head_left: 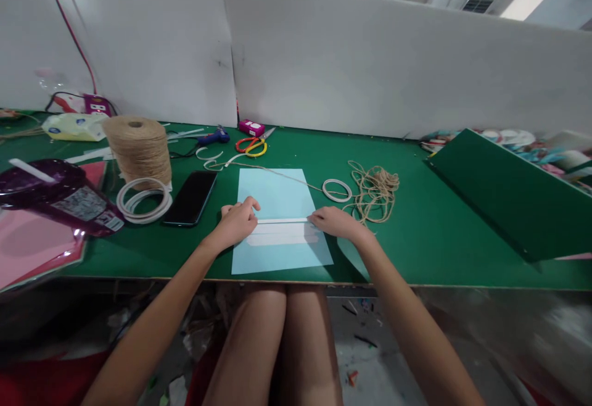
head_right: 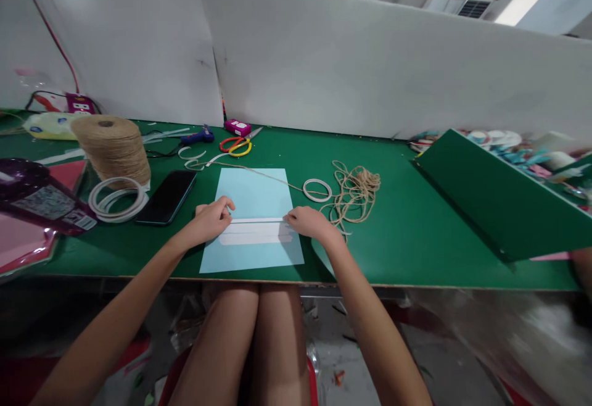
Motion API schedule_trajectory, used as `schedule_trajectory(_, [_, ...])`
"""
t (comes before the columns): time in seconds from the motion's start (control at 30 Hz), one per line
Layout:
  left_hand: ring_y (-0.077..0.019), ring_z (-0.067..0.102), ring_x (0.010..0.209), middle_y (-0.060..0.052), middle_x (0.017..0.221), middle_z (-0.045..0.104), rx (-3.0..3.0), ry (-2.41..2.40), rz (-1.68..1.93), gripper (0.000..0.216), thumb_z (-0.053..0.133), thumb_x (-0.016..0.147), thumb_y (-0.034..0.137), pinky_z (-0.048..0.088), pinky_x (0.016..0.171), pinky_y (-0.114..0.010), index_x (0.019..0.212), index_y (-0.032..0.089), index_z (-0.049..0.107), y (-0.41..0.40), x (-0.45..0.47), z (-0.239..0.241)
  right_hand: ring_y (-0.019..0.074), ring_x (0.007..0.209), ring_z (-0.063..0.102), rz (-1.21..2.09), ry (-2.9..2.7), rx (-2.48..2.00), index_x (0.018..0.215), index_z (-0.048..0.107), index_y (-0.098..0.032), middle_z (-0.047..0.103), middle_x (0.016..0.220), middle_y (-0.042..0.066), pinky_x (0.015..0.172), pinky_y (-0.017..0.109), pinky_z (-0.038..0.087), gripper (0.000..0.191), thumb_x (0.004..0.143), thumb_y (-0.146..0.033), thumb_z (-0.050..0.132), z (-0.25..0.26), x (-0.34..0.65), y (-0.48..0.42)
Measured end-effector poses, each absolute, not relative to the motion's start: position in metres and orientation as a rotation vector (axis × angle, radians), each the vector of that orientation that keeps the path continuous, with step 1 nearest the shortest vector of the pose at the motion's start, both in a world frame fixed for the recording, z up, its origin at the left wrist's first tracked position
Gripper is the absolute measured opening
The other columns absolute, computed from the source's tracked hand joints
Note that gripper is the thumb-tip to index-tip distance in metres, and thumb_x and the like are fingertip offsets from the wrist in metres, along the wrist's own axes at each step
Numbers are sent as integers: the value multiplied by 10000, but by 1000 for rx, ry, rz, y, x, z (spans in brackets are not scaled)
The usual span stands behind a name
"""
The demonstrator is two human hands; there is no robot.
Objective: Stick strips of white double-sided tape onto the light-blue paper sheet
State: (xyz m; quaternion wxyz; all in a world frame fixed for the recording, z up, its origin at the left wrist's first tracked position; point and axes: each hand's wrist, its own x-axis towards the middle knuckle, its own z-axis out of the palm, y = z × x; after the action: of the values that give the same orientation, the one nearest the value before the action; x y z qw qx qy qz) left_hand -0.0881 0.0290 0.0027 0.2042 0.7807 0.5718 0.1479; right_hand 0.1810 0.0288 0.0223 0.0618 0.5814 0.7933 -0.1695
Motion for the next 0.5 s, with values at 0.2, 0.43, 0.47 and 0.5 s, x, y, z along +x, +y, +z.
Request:
schedule_trajectory(0.2, [-170, 586, 837, 55, 680, 611, 2244, 1507, 375, 246, 406, 750, 179, 319, 811, -301, 985, 241, 446, 36, -94, 2, 207, 850, 621, -431, 2315, 1736, 849, 693, -180, 696, 935, 107, 634, 249, 338, 405, 909, -346, 328, 30, 171, 26])
schedule_trajectory(0.43, [-179, 574, 857, 40, 720, 643, 2248, 1470, 296, 222, 415, 733, 173, 301, 823, -321, 943, 236, 451, 36, -95, 8, 263, 946, 623, -411, 2224, 1755, 975, 692, -201, 673, 1053, 124, 711, 302, 415, 406, 907, -349, 320, 39, 164, 22])
schedule_trajectory(0.47, [-179, 573, 858, 39, 718, 641, 2250, 1457, 293, 210, 414, 734, 173, 301, 824, -323, 932, 236, 449, 36, -96, 9, 275, 955, 621, -403, 2213, 1761, 984, 691, -204, 669, 1063, 128, 720, 320, 424, 411, 907, -360, 319, 40, 164, 22])
schedule_trajectory(0.5, [-179, 572, 858, 38, 715, 637, 2253, 1450, 293, 199, 412, 735, 174, 301, 825, -325, 922, 236, 445, 36, -96, 9, 286, 963, 619, -395, 2203, 1767, 990, 692, -208, 667, 1069, 131, 728, 336, 431, 415, 906, -368, 319, 41, 163, 21])
